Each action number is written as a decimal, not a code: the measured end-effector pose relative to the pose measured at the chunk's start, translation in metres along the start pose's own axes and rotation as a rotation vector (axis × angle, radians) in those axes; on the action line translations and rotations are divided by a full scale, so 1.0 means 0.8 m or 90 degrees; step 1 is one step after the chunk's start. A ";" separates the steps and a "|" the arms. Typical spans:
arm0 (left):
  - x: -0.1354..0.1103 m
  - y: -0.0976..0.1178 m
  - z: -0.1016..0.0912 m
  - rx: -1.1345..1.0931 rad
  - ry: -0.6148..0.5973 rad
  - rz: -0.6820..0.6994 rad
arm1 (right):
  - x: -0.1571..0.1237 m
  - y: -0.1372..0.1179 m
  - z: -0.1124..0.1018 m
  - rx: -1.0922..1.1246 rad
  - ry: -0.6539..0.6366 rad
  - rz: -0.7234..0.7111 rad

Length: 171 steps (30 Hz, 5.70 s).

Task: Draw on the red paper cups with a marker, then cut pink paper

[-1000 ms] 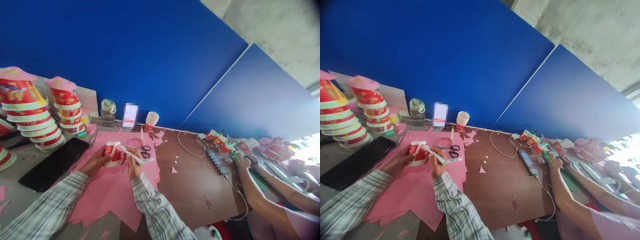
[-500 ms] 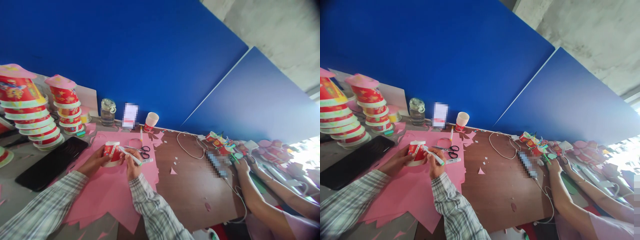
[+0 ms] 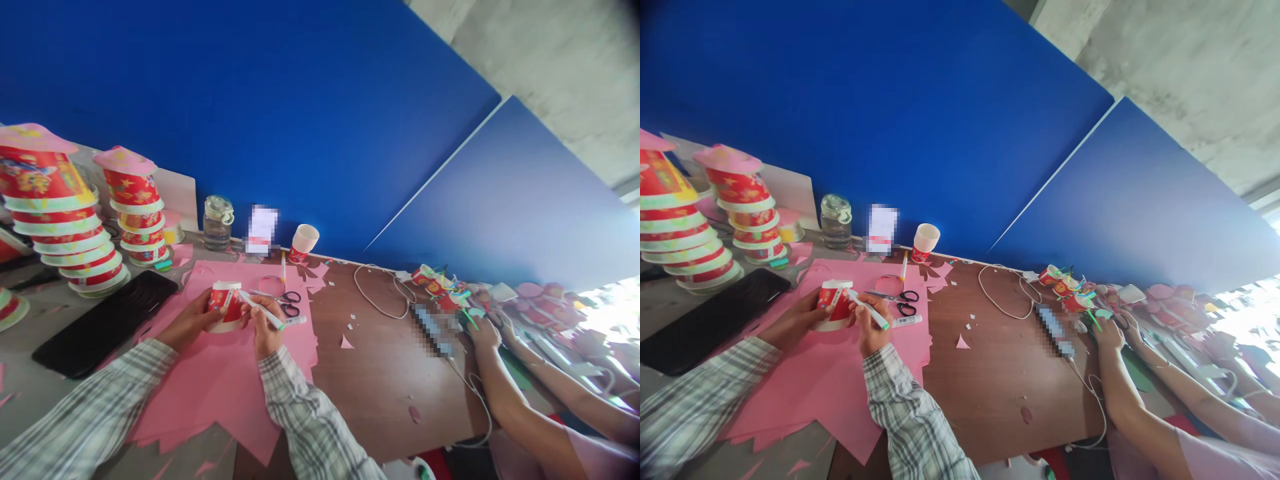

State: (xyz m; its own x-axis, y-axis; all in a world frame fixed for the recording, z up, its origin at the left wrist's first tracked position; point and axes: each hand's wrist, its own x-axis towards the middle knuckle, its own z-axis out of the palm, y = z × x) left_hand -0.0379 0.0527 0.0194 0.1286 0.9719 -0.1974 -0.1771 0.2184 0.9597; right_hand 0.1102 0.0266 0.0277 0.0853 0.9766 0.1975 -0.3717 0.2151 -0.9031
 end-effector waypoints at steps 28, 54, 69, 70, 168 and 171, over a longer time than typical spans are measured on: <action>-0.002 0.001 0.000 -0.012 -0.015 -0.007 | -0.004 0.015 -0.011 -0.007 -0.010 0.017; -0.004 0.002 0.001 -0.047 -0.023 -0.002 | 0.000 0.001 -0.003 0.027 -0.008 0.026; -0.006 0.007 0.002 -0.051 -0.025 -0.009 | 0.004 0.006 -0.004 0.011 0.025 0.038; -0.005 0.006 0.002 -0.052 -0.020 -0.010 | 0.004 0.007 -0.004 0.011 0.025 0.037; 0.000 -0.009 -0.010 -0.097 -0.097 0.014 | -0.007 0.022 -0.007 -0.271 -0.032 -0.076; 0.002 -0.008 -0.005 -0.069 -0.079 0.038 | -0.006 0.023 -0.009 -0.285 -0.003 -0.091</action>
State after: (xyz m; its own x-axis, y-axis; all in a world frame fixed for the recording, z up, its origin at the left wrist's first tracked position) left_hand -0.0406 0.0529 0.0126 0.2329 0.9664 -0.1084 -0.2906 0.1755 0.9406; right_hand 0.1099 0.0262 0.0074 0.1018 0.9373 0.3334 0.0787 0.3265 -0.9419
